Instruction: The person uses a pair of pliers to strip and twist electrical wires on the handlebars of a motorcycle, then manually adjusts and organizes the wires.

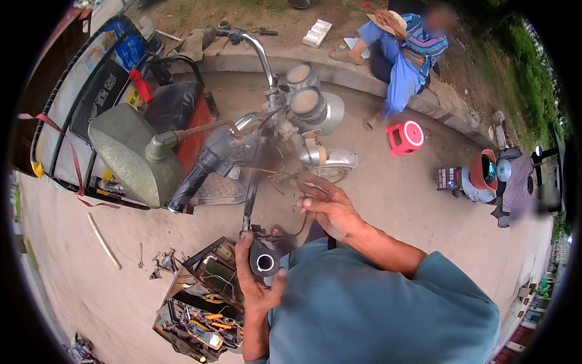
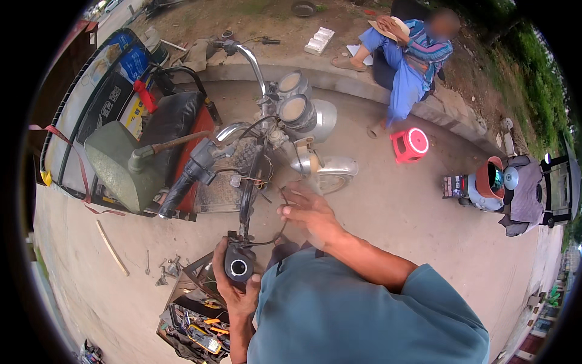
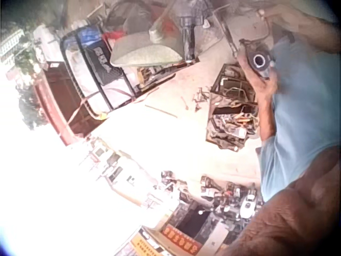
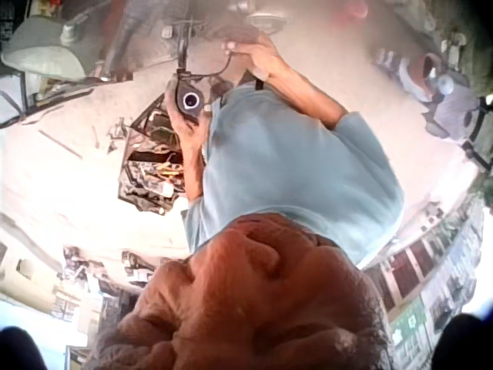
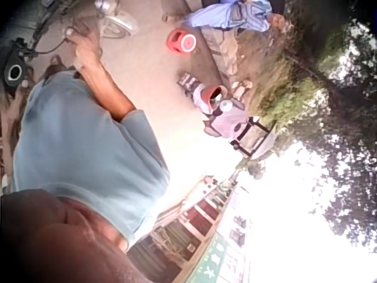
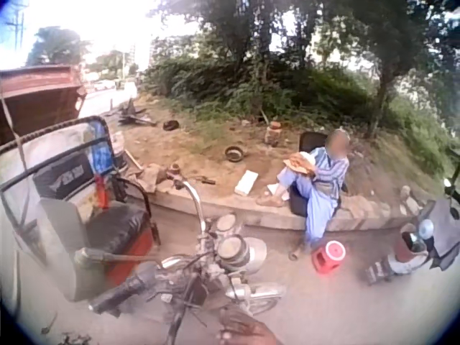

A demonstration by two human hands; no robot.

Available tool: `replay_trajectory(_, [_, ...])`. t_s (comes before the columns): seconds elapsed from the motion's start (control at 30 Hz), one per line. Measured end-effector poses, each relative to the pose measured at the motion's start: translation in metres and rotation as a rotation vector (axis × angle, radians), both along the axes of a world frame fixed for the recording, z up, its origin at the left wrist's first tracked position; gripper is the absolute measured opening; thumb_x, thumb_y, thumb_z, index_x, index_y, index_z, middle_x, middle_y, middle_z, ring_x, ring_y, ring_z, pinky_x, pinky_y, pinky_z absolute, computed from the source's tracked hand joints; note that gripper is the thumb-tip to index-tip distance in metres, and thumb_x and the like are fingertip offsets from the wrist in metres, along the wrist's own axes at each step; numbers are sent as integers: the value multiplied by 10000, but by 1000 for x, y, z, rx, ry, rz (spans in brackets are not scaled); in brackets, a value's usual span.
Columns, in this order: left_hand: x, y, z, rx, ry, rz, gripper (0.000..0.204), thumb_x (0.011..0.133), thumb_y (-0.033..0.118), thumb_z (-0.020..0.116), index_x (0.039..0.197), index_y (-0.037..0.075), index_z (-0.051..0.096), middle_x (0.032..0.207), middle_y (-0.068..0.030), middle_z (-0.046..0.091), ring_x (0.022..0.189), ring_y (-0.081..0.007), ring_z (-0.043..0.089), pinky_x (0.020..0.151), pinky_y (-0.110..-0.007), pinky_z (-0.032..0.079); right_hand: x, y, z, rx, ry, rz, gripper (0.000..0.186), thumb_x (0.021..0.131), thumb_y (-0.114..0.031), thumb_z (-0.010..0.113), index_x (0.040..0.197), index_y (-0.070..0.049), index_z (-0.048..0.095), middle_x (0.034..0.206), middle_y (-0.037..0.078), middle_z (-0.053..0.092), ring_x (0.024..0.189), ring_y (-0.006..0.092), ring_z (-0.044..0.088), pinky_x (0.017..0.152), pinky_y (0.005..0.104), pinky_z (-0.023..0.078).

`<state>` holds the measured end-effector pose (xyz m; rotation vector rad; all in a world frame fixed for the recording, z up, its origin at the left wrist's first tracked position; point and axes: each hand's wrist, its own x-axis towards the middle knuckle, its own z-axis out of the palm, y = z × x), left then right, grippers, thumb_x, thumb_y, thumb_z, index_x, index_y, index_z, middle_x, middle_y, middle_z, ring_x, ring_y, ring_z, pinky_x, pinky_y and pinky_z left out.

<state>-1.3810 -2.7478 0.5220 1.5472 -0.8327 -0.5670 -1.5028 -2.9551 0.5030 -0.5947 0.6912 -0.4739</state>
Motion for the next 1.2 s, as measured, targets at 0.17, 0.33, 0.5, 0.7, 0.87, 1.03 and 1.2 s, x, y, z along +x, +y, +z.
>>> replay_trajectory(0.17, [-17,-109,17,-151,-635,-308,867,660,-4,778,1450,-9,421,1299,-228,545,1151,-415,556,1042,-510,446,-76,-80,29,-221,-64,-385,530,994,-70,625,1469,55,427,1243,160,620,919,178,594,864,341,486])
replay_trajectory(0.33, [-28,-211,7,-109,-849,-89,761,618,-104,720,1336,60,529,1300,-171,579,1143,-402,539,993,-510,456,-114,-138,59,-509,-167,-381,460,1041,-177,584,1425,58,489,992,78,635,888,156,572,866,328,462])
replay_trajectory(0.5, [-7,-275,-10,33,-958,47,695,639,-121,669,1295,72,549,1305,-146,586,1130,-378,528,979,-463,448,-102,-166,52,-713,-53,-373,412,1053,-245,591,1351,38,565,914,44,637,911,131,581,894,313,453])
replay_trajectory(0.7, [27,-330,-12,181,-1055,69,541,767,-86,602,1289,49,563,1324,-164,565,1141,-402,541,989,-474,463,-81,-182,38,-761,59,-182,327,1049,-281,608,1272,-42,632,970,32,685,959,114,617,916,307,475])
replay_trajectory(0.87, [38,-331,-16,394,-1180,123,463,850,-20,587,1311,7,550,1339,-212,543,1203,-401,539,1041,-476,448,-58,-183,40,-818,130,-64,349,1062,-246,561,1349,-49,576,957,39,696,958,132,633,885,321,498])
replay_trajectory(1.03, [48,-326,-34,539,-1383,99,421,896,32,571,1308,-52,541,1380,-241,514,1277,-402,510,1085,-477,419,-44,-175,37,-876,182,46,332,1068,-254,528,1293,-25,612,922,56,684,920,147,633,856,321,510])
replay_trajectory(1.2, [41,-309,-10,296,-1174,-2,488,866,-10,576,1351,-32,534,1403,-263,494,1306,-424,484,1097,-488,403,-30,-172,21,-891,206,53,361,1079,-314,526,1214,-16,679,829,26,635,832,125,581,824,314,498])
